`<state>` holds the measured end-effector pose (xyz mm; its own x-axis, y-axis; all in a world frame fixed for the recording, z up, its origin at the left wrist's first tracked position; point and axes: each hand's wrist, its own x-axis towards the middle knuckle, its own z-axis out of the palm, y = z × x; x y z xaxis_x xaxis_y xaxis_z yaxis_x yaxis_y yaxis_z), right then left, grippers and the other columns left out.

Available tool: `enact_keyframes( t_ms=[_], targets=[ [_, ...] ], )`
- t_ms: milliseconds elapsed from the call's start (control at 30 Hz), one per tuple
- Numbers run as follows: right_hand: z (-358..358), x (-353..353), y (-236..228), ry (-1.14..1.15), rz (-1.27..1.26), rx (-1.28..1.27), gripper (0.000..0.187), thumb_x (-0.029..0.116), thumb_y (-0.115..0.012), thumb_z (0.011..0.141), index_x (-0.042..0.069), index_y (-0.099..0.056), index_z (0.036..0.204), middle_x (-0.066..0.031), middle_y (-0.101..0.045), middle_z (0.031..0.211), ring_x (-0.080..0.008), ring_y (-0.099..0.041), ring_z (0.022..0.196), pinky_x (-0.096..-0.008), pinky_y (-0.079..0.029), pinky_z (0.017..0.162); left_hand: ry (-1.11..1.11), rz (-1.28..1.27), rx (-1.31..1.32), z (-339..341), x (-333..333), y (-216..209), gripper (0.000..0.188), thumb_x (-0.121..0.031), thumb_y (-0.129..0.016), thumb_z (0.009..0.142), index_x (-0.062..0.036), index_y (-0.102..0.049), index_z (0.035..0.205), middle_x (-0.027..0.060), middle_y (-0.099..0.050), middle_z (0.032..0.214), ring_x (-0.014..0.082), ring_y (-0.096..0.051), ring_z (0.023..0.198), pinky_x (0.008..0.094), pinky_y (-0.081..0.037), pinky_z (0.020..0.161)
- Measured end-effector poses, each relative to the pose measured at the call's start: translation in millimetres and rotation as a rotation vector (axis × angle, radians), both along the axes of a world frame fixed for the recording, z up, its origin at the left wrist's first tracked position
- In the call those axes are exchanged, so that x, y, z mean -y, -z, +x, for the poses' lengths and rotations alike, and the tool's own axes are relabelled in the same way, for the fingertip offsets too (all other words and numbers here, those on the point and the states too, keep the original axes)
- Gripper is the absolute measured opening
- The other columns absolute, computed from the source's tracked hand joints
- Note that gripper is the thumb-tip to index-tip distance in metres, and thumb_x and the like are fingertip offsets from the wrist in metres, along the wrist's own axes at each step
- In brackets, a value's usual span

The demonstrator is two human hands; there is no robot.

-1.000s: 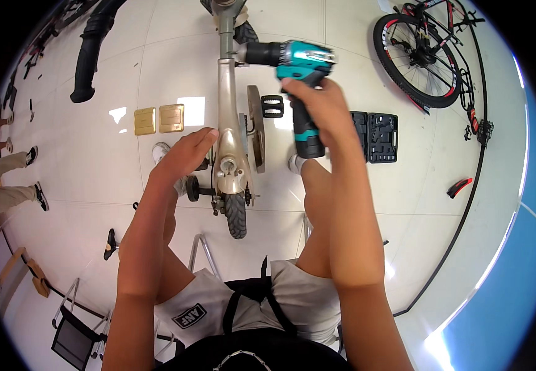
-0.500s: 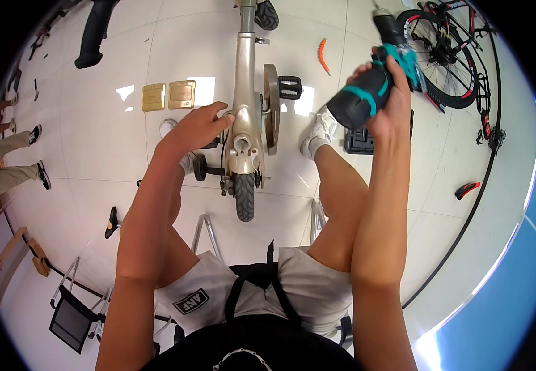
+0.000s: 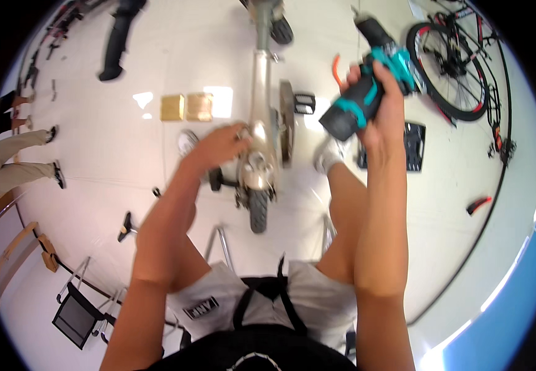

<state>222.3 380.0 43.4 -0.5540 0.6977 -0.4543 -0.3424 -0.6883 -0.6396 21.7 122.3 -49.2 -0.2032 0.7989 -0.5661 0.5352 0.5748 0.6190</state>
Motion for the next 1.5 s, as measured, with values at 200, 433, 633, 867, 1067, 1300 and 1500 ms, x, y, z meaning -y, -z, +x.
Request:
enact_keyframes(
  t_ms=[200,433,633,867,1067,1300,1500],
  targets=[
    [-15,19,-22,0.081,0.149,0.101,0.031,0.024,-0.065,0.095,0.001,-0.056,0.113,-0.0152,-0.067,0.097,-0.0200,-0.066,0.083,-0.0334,-0.057,0.077,0.004,-0.010,-0.024,1,-1,-10,0.050,-0.039,-0.057,0.095,-0.0025,-0.056,0.129,0.0238,-0.065,0.102,0.0402,-0.063,0.099,0.0460,-0.049,0.089],
    [-17,32,-20,-0.002,0.269,0.159,0.048,0.027,-0.069,0.091,0.003,-0.055,0.130,-0.0082,-0.065,0.086,-0.0158,-0.064,0.075,-0.0306,-0.055,0.069,0.015,-0.073,-0.021,7,-9,-23,0.057,-0.040,-0.056,0.094,-0.0028,-0.052,0.136,0.0235,-0.064,0.115,0.0374,-0.061,0.109,0.0449,-0.048,0.095],
    [-42,45,-22,0.032,-0.183,0.004,0.046,0.036,-0.064,0.092,0.000,-0.058,0.120,-0.0045,-0.061,0.077,-0.0145,-0.060,0.066,-0.0329,-0.055,0.066,0.036,-0.031,-0.018,4,-7,-13,0.057,-0.040,-0.057,0.094,-0.0013,-0.053,0.135,0.0249,-0.064,0.114,0.0396,-0.061,0.108,0.0460,-0.048,0.095],
    [-40,44,-31,0.080,-0.354,-0.065,0.044,0.037,-0.065,0.092,0.000,-0.060,0.116,-0.0027,-0.060,0.076,-0.0142,-0.059,0.066,-0.0325,-0.053,0.068,0.017,-0.020,-0.017,10,-14,-21,0.056,-0.040,-0.058,0.094,-0.0021,-0.053,0.134,0.0248,-0.064,0.112,0.0392,-0.062,0.105,0.0450,-0.049,0.092],
    [-55,50,-27,0.018,-0.395,0.002,0.038,0.033,-0.070,0.090,0.001,-0.064,0.109,-0.0017,-0.060,0.075,-0.0158,-0.059,0.067,-0.0343,-0.053,0.067,0.030,0.097,0.005,7,-4,6,0.045,-0.040,-0.057,0.092,-0.0018,-0.058,0.116,0.0249,-0.065,0.108,0.0413,-0.063,0.104,0.0516,-0.050,0.089],
    [-48,48,6,0.024,-0.537,-0.155,0.030,0.014,-0.070,0.087,0.001,-0.059,0.112,-0.0021,-0.065,0.085,-0.0145,-0.065,0.077,-0.0309,-0.056,0.076,-0.012,-0.037,-0.068,20,-11,-17,0.049,-0.040,-0.056,0.089,-0.0017,-0.061,0.120,0.0212,-0.065,0.117,0.0384,-0.062,0.112,0.0495,-0.051,0.094],
    [-60,61,-3,0.076,-0.494,0.039,0.021,0.009,-0.064,0.086,0.003,-0.055,0.104,-0.0099,-0.063,0.097,-0.0230,-0.065,0.091,-0.0428,-0.053,0.092,0.090,-0.240,-0.028,25,-9,-48,0.066,-0.063,-0.062,0.079,-0.0014,-0.074,0.100,0.0169,-0.073,0.100,0.0333,-0.070,0.098,0.0461,-0.055,0.085]
  ],
)
